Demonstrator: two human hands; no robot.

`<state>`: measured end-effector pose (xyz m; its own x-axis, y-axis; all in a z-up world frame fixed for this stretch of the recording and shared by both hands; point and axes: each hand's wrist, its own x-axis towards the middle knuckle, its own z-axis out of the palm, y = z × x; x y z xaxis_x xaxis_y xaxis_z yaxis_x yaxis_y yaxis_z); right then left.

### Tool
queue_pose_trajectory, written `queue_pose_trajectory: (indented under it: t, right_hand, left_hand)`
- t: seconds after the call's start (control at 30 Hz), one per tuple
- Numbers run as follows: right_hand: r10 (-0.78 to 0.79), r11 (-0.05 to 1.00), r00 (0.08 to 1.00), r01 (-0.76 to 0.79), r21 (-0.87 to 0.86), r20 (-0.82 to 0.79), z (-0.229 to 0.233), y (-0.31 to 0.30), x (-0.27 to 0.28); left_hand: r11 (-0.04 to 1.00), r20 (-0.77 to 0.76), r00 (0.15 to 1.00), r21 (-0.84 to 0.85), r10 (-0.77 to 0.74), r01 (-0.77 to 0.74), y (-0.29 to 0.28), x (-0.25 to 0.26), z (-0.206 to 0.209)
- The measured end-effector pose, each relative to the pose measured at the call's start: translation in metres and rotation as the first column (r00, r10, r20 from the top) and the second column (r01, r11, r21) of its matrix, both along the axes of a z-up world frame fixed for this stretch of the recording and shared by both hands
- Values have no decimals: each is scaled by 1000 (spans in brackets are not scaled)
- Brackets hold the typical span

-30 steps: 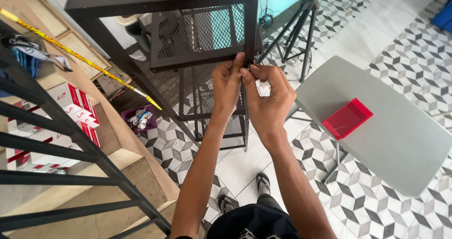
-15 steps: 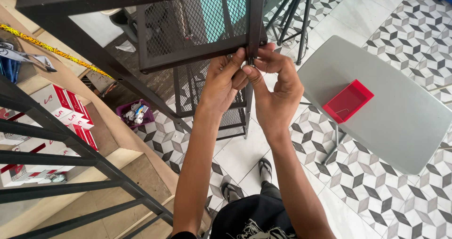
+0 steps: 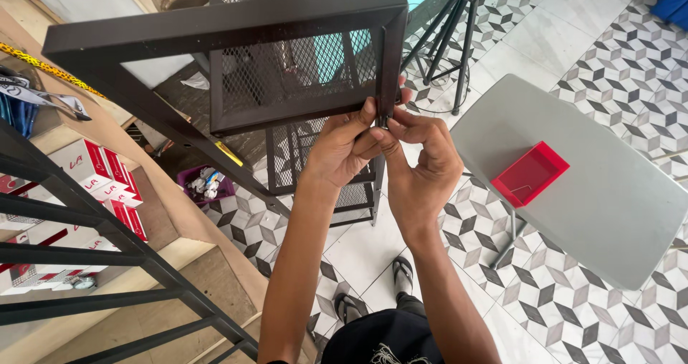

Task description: The person assembles a black metal mesh shelving unit by hand, inserting and tightening small fasteners at the frame joints. The person repeatedly reaches for fasteners from a red tray on a nearby table and secures them into the shelf corners.

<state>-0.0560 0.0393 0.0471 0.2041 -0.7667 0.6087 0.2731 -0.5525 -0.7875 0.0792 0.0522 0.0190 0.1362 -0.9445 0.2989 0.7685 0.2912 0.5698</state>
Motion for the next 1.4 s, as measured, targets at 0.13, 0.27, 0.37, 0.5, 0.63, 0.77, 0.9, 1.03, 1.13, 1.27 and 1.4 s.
queue_pose_trajectory:
  t: [0.13, 0.27, 0.37, 0.5, 0.63, 0.77, 0.9, 1.03, 1.13, 1.27, 1.4]
  right_hand:
    - [-37, 999, 999, 37, -17, -23, 1, 3, -1]
    - [-72, 997, 995, 69, -39, -66, 6, 5, -2]
    - [-137, 989, 984, 129, -75, -112, 9, 6, -2]
    - [-176, 980, 976, 162, -113, -129, 12, 7, -1]
    - [-209, 973, 968, 191, -126, -143, 15, 10, -1]
    - [-300, 944, 938, 265, -199, -172, 15, 13, 0]
    - [-312, 930, 931, 258, -261, -191, 12, 10, -2]
    - [-163, 978, 980, 145, -153, -117, 7, 6, -2]
    - [-307, 915, 933, 235, -327, -189, 5, 2, -3]
    - [-338, 909, 920, 264, -324, -198, 6, 4, -4]
    - [-347, 920, 908, 280, -274, -236, 9, 12, -5]
  left_hand:
    - [993, 10, 994, 51, 107, -107, 2, -6, -3]
    - [984, -20, 988, 92, 155, -153, 1, -7, 0]
    - [985, -26, 987, 64, 161, -159, 0, -8, 2]
    - [984, -17, 986, 79, 165, -163, 0, -5, 2]
    - [956, 36, 971, 165, 238, -241, 1, -4, 1]
    - [967, 3, 976, 136, 217, -215, 1, -1, -2]
    - [959, 17, 973, 162, 232, -232, 0, -4, -4]
    - [959, 65, 973, 166, 223, -230, 1, -3, -3]
    - [977, 45, 983, 104, 180, -184, 1, -2, -2]
    - [967, 36, 977, 140, 211, -214, 1, -5, -5]
    - [947, 23, 973, 225, 230, -230, 1, -5, -7]
